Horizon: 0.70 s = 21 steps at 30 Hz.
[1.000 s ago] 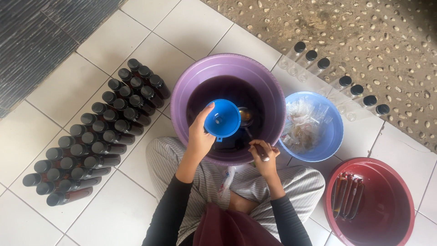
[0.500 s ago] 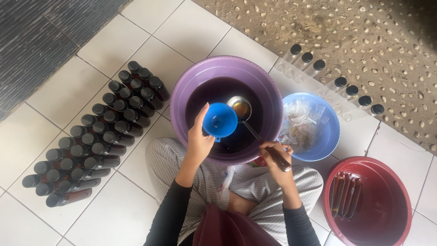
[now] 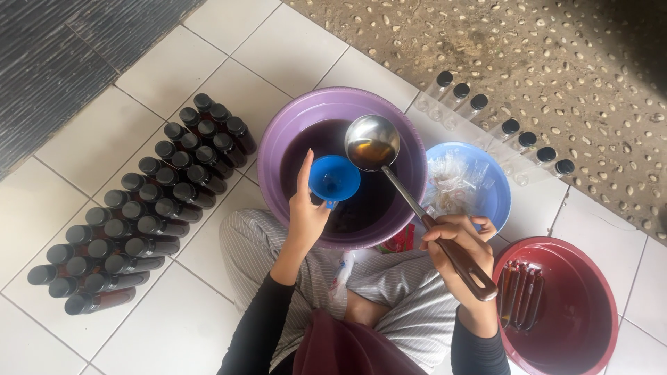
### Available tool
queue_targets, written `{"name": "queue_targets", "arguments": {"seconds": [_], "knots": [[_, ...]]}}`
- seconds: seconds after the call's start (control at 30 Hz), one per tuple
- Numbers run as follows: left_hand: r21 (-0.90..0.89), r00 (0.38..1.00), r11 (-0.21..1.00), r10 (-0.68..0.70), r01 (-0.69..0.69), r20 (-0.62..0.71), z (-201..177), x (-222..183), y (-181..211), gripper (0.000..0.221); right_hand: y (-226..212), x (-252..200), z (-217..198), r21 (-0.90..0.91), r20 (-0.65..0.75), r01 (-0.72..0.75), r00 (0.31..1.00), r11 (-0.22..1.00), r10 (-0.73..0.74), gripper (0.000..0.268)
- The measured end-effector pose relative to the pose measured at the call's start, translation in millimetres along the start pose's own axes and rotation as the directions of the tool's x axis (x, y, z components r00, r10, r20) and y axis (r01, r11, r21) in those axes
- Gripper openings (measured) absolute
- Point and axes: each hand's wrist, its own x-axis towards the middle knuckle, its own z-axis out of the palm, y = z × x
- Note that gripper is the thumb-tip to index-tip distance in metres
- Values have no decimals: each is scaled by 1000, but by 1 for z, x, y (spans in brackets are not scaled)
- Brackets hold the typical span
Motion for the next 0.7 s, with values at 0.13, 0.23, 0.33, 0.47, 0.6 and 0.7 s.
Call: {"name": "queue_targets", "arguments": {"seconds": [0.13,0.23,0.33,0.47,0.6,0.7], "knots": [[67,998,997,22,-25,52,2,-3,-16,106,-6,-8,0,-190,44,-25,998,982,33,10],[91,997,996,-34,27,73,3,-3,-14,109,-6,-11,0,-205,58,1,998,979,11,11],[65,993,997,-53,47,101,4,-2,-10,108,-7,-13,1,-216,90,1,996,976,19,12],[28,993,999,-43,40,112,4,1,0,103,-7,-14,3,-288,121,123,988,950,-91,19],[48,991,999,-29,23,130,5,3,6,104,-10,-14,4,-314,163,224,970,922,-180,16],[40,988,997,-70,65,135,5,3,10,105,-15,-13,4,-297,198,273,955,915,-221,14]]}}
